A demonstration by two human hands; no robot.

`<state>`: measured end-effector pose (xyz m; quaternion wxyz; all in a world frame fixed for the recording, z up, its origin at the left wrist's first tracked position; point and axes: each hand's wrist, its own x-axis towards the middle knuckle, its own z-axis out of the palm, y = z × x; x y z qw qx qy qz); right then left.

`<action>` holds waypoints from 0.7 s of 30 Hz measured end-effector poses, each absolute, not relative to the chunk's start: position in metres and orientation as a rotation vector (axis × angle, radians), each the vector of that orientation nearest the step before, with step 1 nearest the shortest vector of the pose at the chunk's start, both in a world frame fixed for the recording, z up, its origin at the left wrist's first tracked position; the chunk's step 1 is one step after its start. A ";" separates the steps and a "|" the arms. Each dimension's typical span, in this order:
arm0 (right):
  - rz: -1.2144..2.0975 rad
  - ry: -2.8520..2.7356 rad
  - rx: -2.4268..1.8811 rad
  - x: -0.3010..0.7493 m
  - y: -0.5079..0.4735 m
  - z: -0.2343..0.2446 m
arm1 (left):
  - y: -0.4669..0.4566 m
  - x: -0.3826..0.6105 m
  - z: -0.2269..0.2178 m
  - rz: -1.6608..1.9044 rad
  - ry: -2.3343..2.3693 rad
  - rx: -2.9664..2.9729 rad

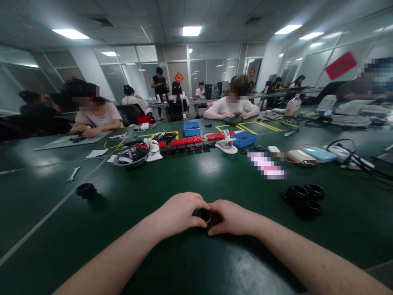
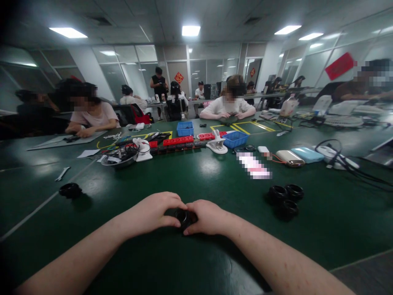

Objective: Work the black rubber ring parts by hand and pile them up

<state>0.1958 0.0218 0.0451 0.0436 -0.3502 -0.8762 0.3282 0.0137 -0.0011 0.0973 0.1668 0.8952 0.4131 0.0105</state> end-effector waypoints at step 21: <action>1.282 -2.548 -1.022 0.199 0.035 0.036 | -0.003 0.005 0.107 0.078 1.006 2.614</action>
